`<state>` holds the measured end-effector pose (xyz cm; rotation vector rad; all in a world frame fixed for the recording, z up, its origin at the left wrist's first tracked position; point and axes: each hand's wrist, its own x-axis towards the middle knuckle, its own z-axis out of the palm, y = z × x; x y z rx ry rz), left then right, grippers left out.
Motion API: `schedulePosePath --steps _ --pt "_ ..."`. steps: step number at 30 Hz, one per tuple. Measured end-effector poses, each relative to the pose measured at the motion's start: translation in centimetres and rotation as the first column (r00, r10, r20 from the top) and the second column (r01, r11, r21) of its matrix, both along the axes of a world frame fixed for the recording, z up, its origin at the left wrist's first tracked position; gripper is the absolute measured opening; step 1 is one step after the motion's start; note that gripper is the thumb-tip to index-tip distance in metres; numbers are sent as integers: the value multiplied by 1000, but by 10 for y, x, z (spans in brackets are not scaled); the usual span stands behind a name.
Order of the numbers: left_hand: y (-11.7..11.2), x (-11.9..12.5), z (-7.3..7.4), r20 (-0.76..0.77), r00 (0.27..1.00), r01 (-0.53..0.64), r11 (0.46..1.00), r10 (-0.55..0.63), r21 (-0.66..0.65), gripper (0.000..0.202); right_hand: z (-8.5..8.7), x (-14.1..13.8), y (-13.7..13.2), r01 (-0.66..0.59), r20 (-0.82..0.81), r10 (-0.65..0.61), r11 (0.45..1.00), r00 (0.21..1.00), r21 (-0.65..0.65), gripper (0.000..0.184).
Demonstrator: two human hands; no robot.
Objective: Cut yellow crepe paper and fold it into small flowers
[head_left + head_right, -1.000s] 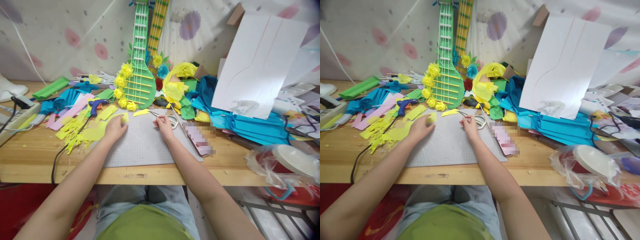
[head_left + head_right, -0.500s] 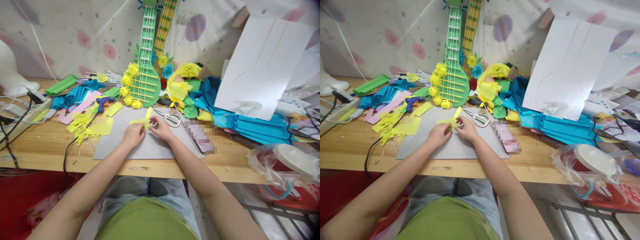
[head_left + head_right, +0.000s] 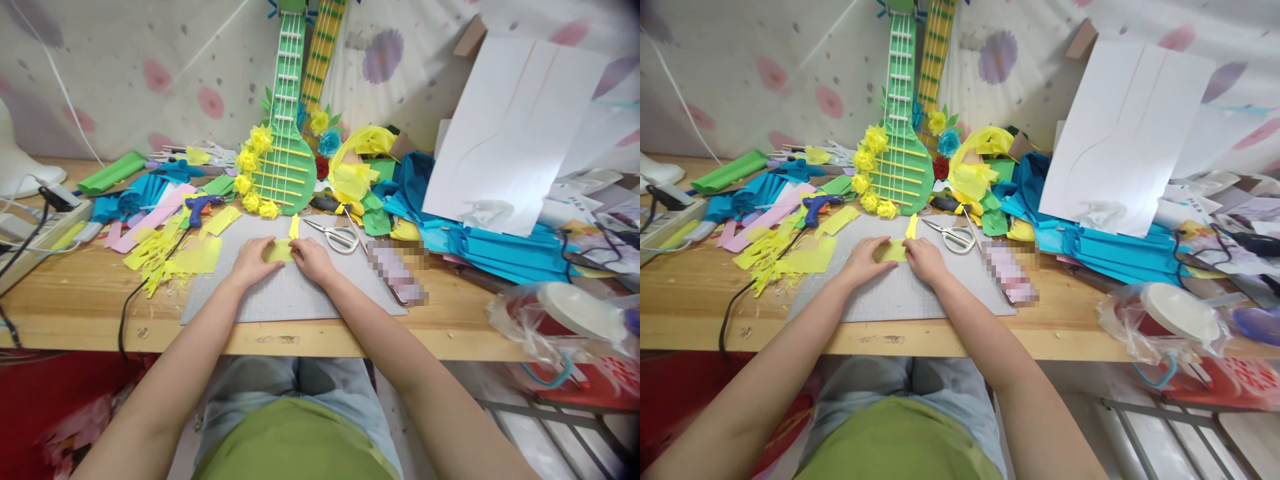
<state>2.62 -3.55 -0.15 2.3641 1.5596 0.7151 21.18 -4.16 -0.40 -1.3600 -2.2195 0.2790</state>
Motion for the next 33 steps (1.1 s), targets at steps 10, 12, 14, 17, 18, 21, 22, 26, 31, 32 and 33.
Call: schedulePosePath --steps 10,12,14,17,18,21,22,26,31,32,33 --pt "3 1 -4 3 999 43 999 -43 30 55 -2 -5 4 13 -22 -12 1000 1000 11 24" --pt "1 1 -2 15 999 38 998 -39 52 46 -1 -6 2 27 -52 -26 1000 998 15 23" --pt "0 2 0 30 999 21 997 -23 69 33 0 -5 1 39 -117 -39 999 992 1 21" --pt "-3 2 4 43 998 -39 997 36 70 20 1 1 -2 34 -204 -41 999 978 -34 20" --pt "-3 2 5 44 998 -57 996 54 69 18 2 3 -2 15 -218 -23 999 976 -38 22" --pt "-4 2 6 36 997 -69 995 66 73 17 2 7 -4 -64 -218 60 998 974 -10 38" --pt "-4 2 6 30 998 -63 995 61 72 18 2 8 -4 -85 -208 84 996 975 2 43" --pt "-4 2 5 26 999 -27 997 25 66 17 3 9 -4 -50 -216 46 999 975 -14 45" --pt "-3 2 2 10 1000 -27 994 26 109 16 5 7 15 286 -309 -325 944 894 -166 33" --pt "-3 2 2 1 1000 -25 993 25 117 15 7 5 21 304 -282 -345 936 895 -180 31" --pt "-3 3 1 -10 1000 -23 992 24 122 15 8 2 27 304 -252 -340 937 906 -174 28"
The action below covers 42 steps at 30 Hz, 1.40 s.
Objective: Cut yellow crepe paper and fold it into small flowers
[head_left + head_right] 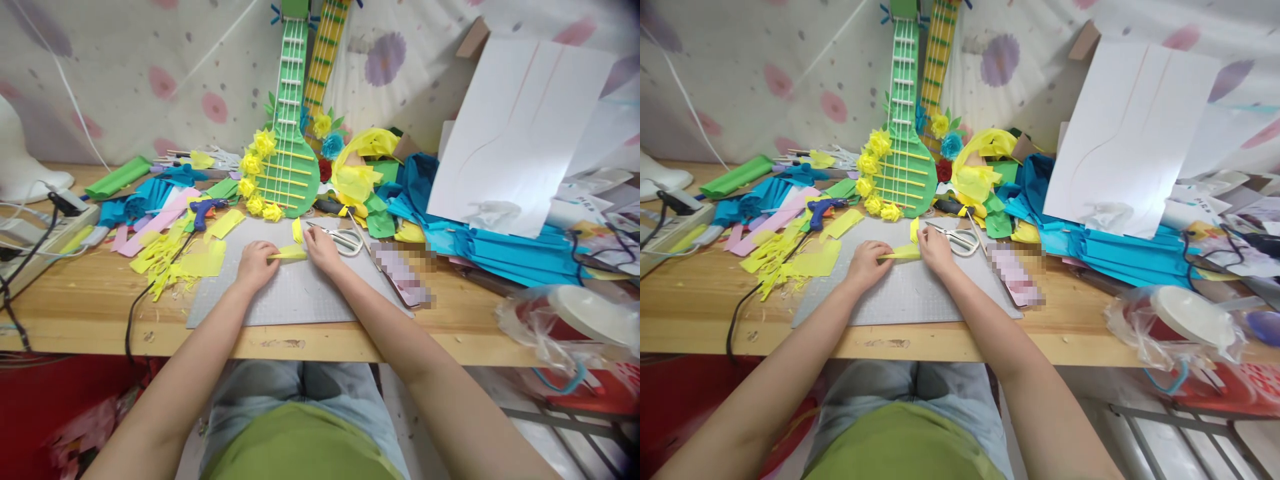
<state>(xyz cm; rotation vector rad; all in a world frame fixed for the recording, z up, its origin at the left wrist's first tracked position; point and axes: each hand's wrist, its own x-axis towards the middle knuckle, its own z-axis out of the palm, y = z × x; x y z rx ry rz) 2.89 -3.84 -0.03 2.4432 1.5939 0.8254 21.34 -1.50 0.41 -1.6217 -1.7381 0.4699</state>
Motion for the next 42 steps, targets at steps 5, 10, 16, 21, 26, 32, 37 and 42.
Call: schedulePosePath --steps 5,10,16,21,26,32,37,42 --pt "-1 2 -1 -56 998 -31 1000 30 -3 16 10 -25 29 -73 6 74 990 997 -123 29" --pt "-3 2 1 -64 996 -59 998 59 0 16 12 -35 51 -168 -163 144 976 976 -140 30" --pt "9 -4 16 -50 991 -119 989 124 91 17 13 -11 46 -183 -402 161 983 901 -15 19" --pt "20 7 26 -43 995 -73 967 87 243 20 23 10 9 -321 -52 342 916 938 241 45" --pt "19 24 11 -182 979 131 971 -94 202 20 7 14 -15 -348 244 290 905 925 245 47" --pt "11 15 4 -162 981 111 993 -104 31 26 -9 17 -19 -323 245 277 931 929 169 29" --pt "6 5 12 -63 995 80 995 -83 -53 39 -5 16 -26 -356 207 327 926 922 124 34" --pt "4 2 19 -6 996 86 979 -89 -186 28 -4 17 -28 -334 235 310 940 921 71 37"
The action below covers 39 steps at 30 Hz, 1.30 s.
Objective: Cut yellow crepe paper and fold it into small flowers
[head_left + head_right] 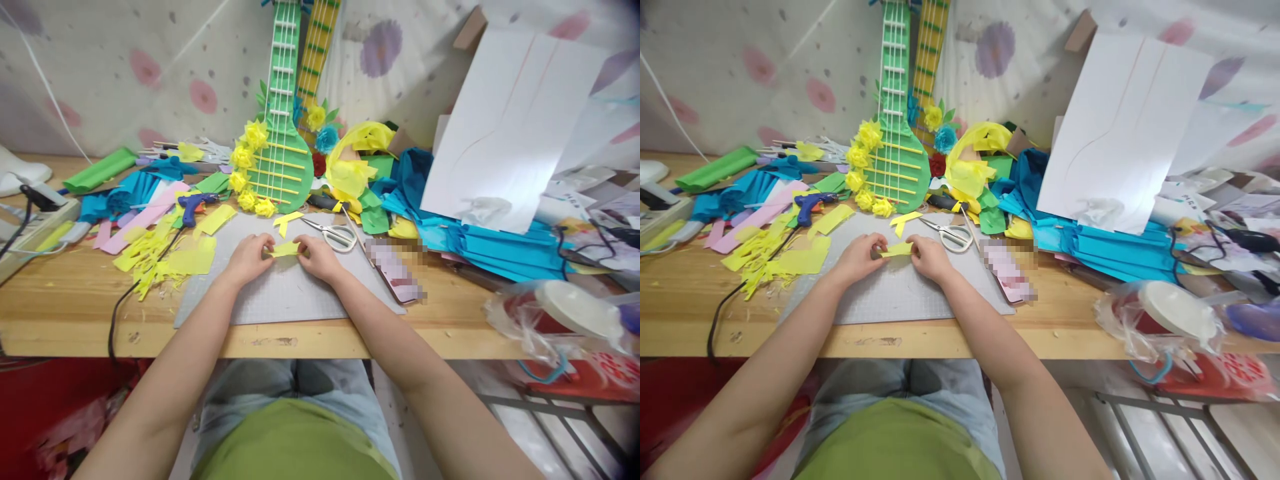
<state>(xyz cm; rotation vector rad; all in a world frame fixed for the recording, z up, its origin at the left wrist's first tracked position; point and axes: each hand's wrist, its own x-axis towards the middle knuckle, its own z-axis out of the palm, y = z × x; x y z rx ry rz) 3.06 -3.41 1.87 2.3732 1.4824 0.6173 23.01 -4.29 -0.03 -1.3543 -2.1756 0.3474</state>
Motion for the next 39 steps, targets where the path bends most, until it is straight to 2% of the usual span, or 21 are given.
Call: schedulePosePath --steps 5,8,10,12,15,21,25,28,32,36,39 --pt "-4 4 5 -17 1000 -15 983 18 183 35 3 -4 -2 97 150 -111 990 982 100 38" --pt "-5 9 4 -18 1000 -4 971 8 239 44 4 -8 -4 52 222 -82 989 972 140 38" --pt "-4 10 2 -40 999 16 976 -7 217 40 5 -10 -5 9 217 -38 991 976 132 39" --pt "-2 9 -2 -77 997 16 989 -5 144 28 4 -10 -5 -20 147 5 995 989 97 41" --pt "1 5 -6 -89 995 -47 998 51 46 18 1 -7 -4 -11 -45 11 1000 999 -4 41" --pt "1 -2 -7 121 989 -64 987 83 -149 27 -8 0 6 19 -405 -105 978 908 -210 33" --pt "-1 0 -4 187 962 -160 968 197 -194 30 -13 1 13 36 -510 -170 965 843 -262 28" --pt "1 1 -5 241 929 -225 947 279 -231 33 -13 -1 15 81 -499 -220 955 838 -285 26" --pt "6 2 -8 263 906 -265 929 331 -258 34 -10 -6 14 174 -441 -292 941 849 -289 29" --pt "7 8 -10 154 905 -362 909 396 -208 35 -10 -12 13 285 -347 -348 933 871 -220 38" --pt "6 12 -9 56 904 -412 898 424 -152 36 -10 -15 12 320 -258 -347 937 902 -142 40"
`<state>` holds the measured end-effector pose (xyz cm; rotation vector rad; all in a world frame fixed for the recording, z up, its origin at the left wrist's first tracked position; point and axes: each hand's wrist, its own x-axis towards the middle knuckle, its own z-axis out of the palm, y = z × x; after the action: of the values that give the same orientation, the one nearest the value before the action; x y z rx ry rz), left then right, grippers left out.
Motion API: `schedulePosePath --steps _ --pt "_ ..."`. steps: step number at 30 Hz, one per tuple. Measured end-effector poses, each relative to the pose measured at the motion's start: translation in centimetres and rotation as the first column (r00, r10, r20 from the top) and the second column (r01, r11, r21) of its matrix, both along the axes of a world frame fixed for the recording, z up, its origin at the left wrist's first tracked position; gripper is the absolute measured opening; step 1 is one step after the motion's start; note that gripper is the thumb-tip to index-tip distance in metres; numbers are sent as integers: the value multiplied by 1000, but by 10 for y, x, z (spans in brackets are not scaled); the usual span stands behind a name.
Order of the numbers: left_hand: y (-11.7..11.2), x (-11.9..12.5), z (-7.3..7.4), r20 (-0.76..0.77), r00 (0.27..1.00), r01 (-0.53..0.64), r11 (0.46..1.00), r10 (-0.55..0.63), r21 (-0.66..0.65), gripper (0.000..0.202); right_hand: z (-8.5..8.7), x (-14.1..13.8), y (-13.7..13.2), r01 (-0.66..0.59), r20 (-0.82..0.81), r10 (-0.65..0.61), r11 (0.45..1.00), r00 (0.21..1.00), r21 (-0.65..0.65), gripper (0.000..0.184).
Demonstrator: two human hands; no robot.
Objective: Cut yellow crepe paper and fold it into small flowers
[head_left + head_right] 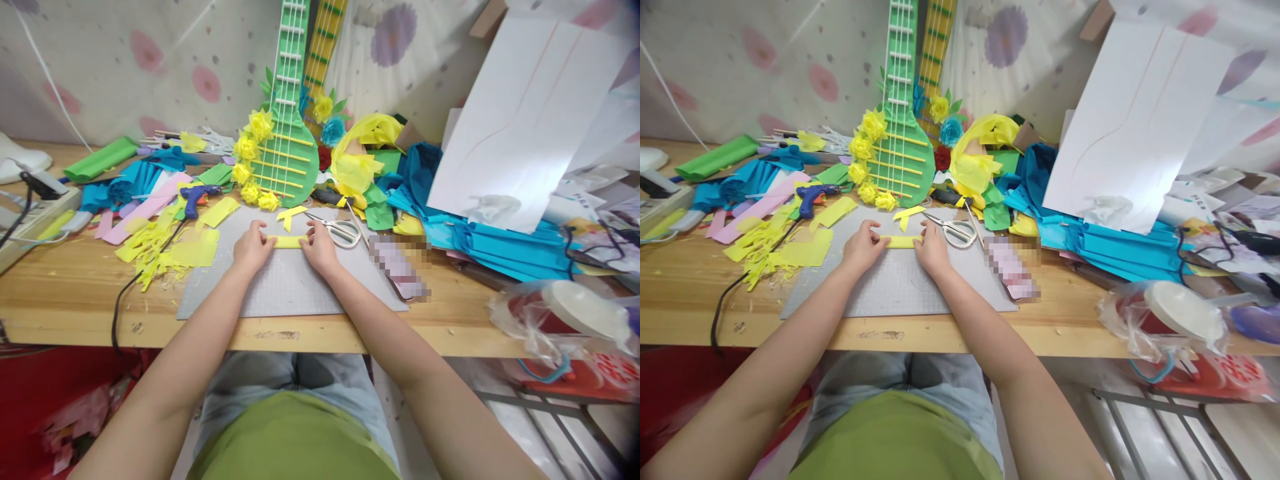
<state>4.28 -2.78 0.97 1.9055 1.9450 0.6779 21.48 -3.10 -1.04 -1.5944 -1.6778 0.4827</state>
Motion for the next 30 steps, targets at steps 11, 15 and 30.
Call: schedulePosePath --steps 11,15,30 --pt "0 10 4 -189 982 -21 999 28 37 34 6 -9 -4 1 252 -7 1000 968 24 38" --pt "0 12 4 -242 969 -38 999 44 27 33 6 -10 -4 6 296 -6 1000 955 1 38" --pt "1 12 0 -348 936 87 992 -50 91 15 2 -14 -1 36 521 -26 999 853 -8 22"
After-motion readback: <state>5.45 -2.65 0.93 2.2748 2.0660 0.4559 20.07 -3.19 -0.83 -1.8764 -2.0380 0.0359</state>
